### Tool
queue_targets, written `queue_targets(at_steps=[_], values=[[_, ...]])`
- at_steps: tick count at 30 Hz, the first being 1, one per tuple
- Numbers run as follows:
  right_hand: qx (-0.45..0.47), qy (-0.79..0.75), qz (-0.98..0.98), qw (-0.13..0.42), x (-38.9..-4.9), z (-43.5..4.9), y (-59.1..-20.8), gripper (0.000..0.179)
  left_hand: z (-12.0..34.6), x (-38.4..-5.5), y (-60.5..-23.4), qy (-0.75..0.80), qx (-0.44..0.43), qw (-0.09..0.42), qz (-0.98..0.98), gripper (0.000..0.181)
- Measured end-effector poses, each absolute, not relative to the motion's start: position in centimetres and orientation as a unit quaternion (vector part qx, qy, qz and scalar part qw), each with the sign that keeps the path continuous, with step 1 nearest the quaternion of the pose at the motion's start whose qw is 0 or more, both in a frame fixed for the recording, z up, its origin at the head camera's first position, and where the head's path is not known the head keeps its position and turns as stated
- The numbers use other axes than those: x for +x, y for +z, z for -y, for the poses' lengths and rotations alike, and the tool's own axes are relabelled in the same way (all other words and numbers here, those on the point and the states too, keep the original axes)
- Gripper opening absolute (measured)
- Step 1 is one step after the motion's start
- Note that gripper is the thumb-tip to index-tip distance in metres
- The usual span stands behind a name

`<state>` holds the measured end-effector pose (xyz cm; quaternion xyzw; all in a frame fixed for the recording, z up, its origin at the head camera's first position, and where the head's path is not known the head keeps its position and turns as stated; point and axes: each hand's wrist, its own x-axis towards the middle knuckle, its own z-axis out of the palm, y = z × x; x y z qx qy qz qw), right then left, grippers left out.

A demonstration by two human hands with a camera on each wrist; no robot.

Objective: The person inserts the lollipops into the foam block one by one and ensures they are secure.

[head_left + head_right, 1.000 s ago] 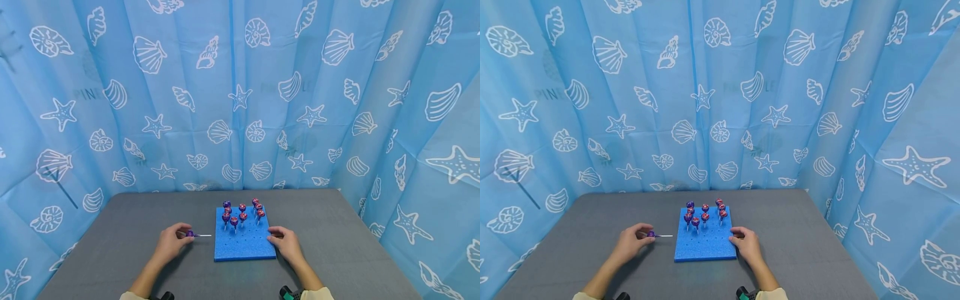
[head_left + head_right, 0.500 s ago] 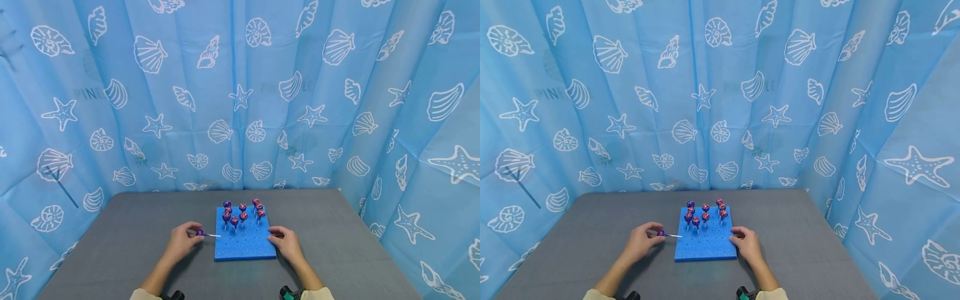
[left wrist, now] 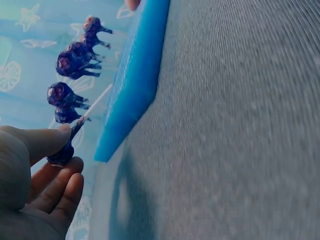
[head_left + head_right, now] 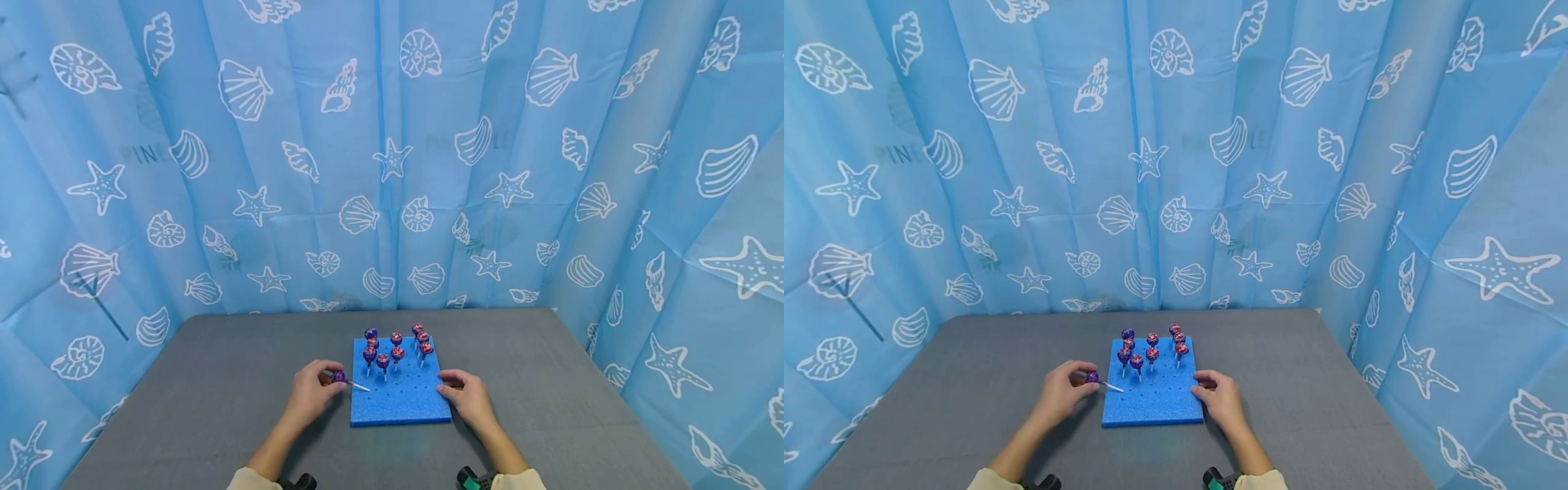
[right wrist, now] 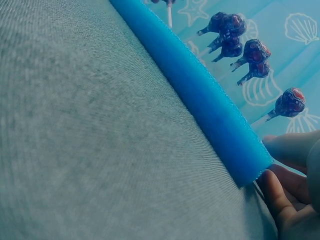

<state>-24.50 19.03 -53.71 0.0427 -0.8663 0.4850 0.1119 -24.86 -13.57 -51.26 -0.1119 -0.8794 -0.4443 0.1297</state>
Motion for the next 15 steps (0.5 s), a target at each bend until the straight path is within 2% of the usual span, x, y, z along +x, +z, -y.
queue_targets(at_steps=[15], values=[[0.048,0.49,0.863,0.115,-24.5,-19.1,-53.6,0.021,11.6,-24.5,-50.4,-0.448,-0.12,0.146,0.874,0.025]])
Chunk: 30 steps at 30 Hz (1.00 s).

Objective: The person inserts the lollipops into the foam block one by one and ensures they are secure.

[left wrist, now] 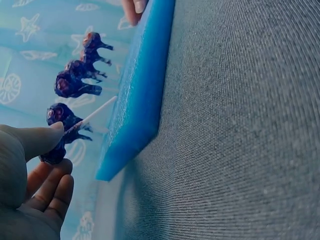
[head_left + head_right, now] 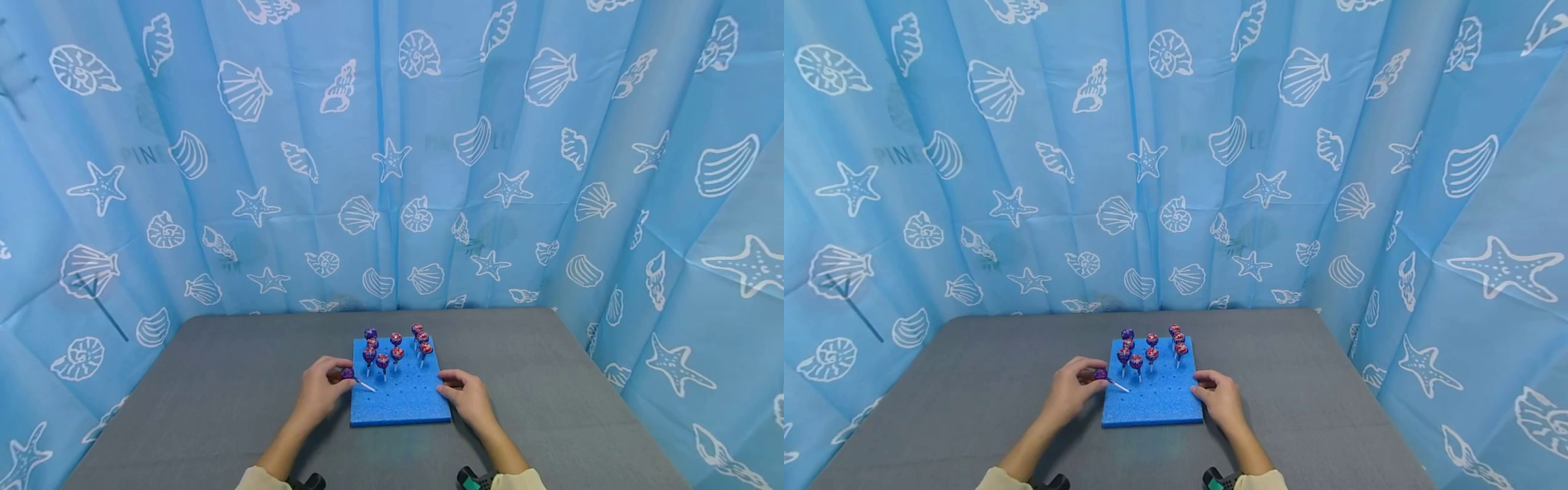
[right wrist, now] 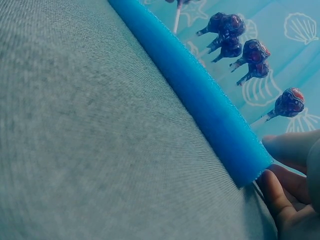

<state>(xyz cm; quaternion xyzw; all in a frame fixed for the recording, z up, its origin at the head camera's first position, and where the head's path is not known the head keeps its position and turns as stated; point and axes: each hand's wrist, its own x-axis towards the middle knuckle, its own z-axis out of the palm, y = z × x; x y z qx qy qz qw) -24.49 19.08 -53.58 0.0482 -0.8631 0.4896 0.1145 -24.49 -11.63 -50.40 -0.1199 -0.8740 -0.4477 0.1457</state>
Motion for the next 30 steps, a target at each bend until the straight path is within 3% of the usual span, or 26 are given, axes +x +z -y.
queue_targets(at_steps=[30], values=[[0.05,0.481,0.866,0.127,-24.5,-19.1,-53.8,0.02,9.3,-24.9,-49.7,-0.403,-0.182,0.203,0.874,0.029]])
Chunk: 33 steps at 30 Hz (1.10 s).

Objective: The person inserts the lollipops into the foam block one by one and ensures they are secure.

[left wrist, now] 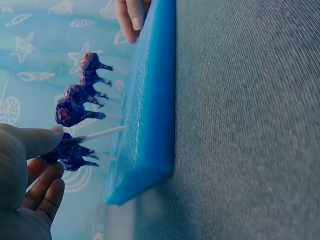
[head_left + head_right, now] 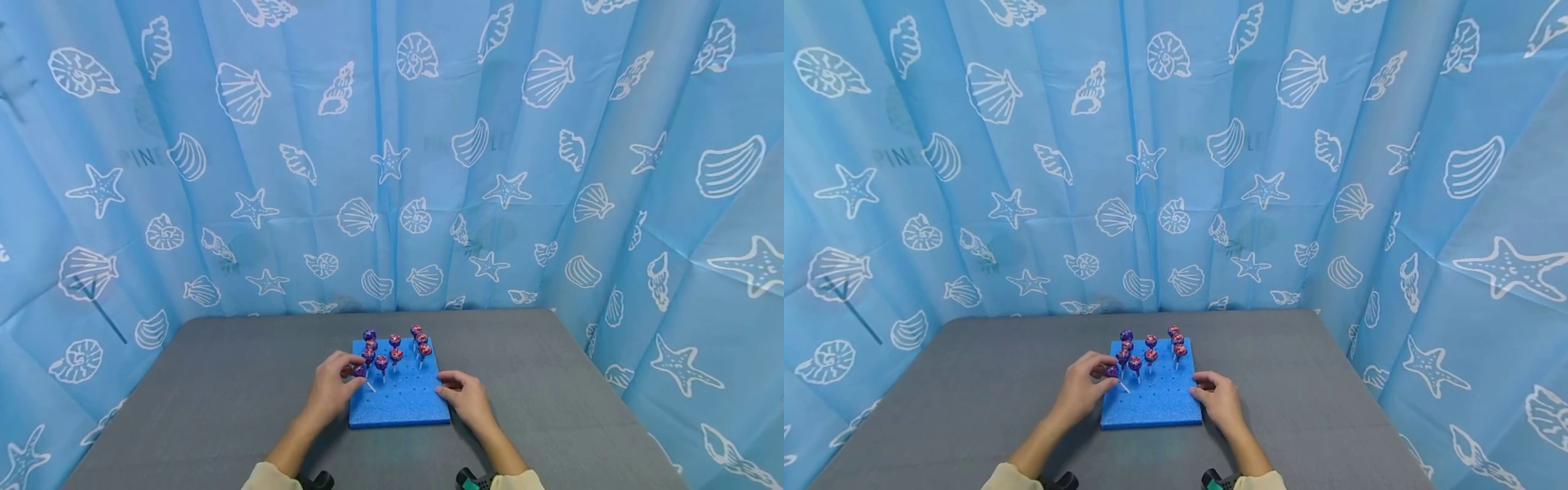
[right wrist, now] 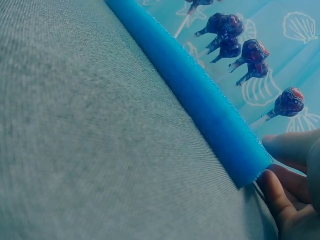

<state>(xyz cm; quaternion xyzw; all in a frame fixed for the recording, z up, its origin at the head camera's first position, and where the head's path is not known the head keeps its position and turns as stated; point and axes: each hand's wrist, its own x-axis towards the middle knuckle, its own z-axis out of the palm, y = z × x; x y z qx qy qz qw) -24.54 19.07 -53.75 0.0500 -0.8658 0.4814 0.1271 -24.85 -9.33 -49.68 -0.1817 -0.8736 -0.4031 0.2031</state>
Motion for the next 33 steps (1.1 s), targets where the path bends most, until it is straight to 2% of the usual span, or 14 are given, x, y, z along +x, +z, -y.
queue_targets(at_steps=[11,18,33], values=[[0.068,0.482,0.862,0.142,-24.4,-19.1,-53.8,0.02,8.3,-25.3,-49.8,-0.4,-0.192,0.22,0.869,0.028],[0.051,0.497,0.858,0.118,-24.5,-19.1,-53.7,0.021,7.9,-25.5,-50.2,-0.409,-0.194,0.228,0.862,0.029],[0.048,0.49,0.861,0.128,-24.8,-19.2,-53.8,0.021,7.6,-25.0,-50.7,-0.419,-0.193,0.225,0.858,0.027]])
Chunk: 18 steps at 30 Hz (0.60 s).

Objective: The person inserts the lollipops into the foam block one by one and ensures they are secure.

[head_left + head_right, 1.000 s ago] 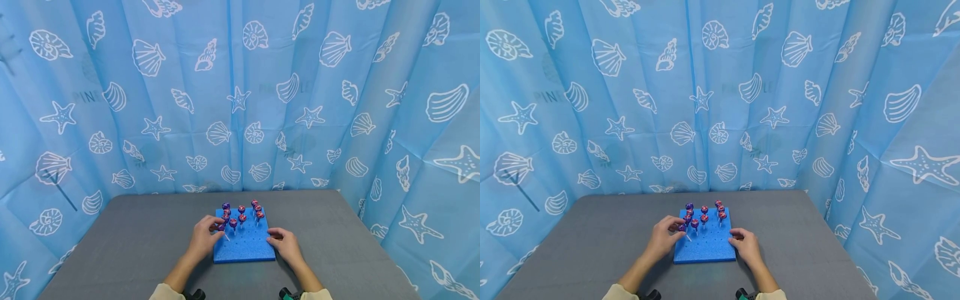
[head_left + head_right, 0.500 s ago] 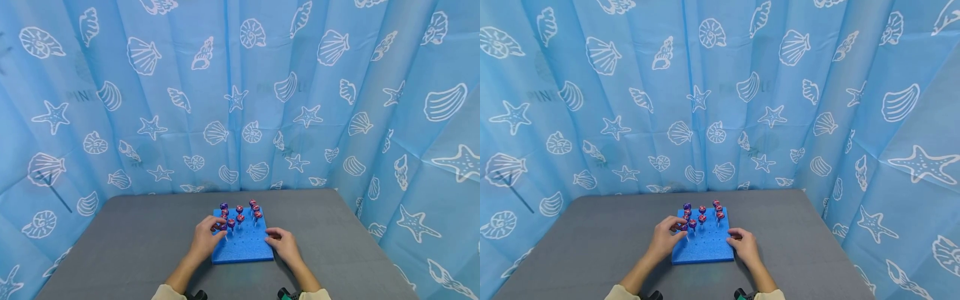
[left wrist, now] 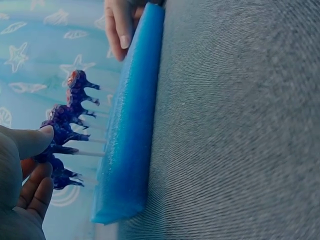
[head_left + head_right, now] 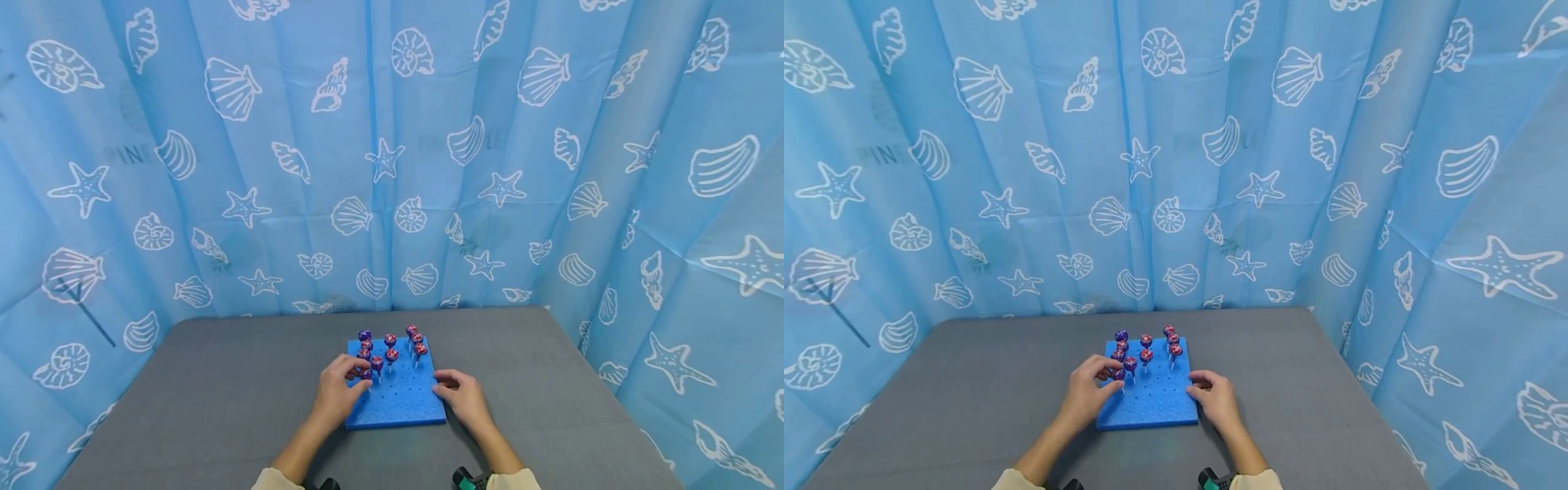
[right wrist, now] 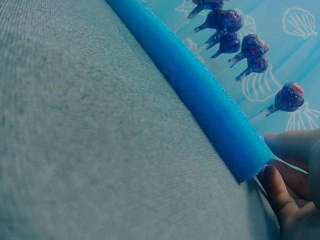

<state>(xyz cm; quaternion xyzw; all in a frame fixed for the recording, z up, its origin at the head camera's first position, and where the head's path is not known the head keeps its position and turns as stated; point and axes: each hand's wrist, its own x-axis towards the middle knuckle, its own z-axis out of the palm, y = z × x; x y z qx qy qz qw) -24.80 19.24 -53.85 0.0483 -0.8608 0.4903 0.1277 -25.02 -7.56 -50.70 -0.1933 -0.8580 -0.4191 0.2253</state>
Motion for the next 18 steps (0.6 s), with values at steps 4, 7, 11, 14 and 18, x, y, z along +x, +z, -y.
queue_targets(at_steps=[4,7,11,14,18], values=[[0.038,0.505,0.854,0.121,-25.0,-19.4,-53.9,0.02,7.5,-25.0,-50.8,-0.416,-0.19,0.227,0.86,0.027],[0.027,0.551,0.827,0.107,-25.3,-19.3,-53.7,0.021,7.7,-25.0,-50.9,-0.417,-0.186,0.235,0.858,0.028],[0.0,0.616,0.783,0.089,-25.8,-19.5,-53.4,0.024,7.8,-25.1,-51.0,-0.424,-0.185,0.246,0.852,0.029],[-0.011,0.629,0.774,0.08,-26.1,-19.4,-53.4,0.025,7.9,-25.0,-51.1,-0.427,-0.185,0.251,0.849,0.029],[-0.01,0.631,0.772,0.077,-26.4,-19.2,-53.2,0.026,8.2,-24.9,-51.0,-0.441,-0.187,0.253,0.841,0.03]])
